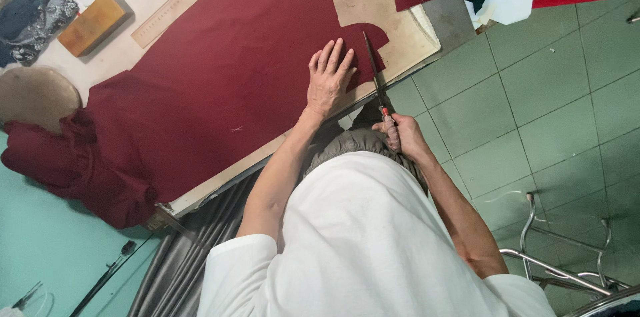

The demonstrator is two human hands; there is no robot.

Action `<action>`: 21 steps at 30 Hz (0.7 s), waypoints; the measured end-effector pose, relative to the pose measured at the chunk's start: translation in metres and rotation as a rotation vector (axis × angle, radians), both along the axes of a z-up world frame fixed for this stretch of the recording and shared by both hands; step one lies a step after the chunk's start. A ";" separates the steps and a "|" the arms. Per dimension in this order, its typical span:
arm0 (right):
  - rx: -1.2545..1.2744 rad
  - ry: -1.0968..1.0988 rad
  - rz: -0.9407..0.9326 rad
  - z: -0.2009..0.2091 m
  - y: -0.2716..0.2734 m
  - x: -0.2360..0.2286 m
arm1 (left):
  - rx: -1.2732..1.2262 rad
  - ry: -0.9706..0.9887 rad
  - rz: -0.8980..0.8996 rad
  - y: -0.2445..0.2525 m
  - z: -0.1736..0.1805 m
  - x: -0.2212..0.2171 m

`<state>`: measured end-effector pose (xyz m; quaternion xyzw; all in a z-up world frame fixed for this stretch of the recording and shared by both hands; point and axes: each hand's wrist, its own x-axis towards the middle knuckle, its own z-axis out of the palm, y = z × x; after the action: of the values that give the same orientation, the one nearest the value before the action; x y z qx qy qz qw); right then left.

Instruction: The person smooths and aligns a large piece of maroon fabric on a worktable, then uses shears to cut along the fabric's edge. The person handles the fabric and shears throughout the clip.

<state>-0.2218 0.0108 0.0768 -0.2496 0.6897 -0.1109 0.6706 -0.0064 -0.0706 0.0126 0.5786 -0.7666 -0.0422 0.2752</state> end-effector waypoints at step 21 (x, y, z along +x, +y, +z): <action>0.021 -0.052 -0.045 0.026 -0.031 0.015 | 0.035 -0.015 0.015 0.002 0.000 0.001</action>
<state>-0.2064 -0.0203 0.1024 -0.2238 0.6786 -0.1253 0.6883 -0.0053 -0.0684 0.0123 0.5894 -0.7635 -0.0493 0.2595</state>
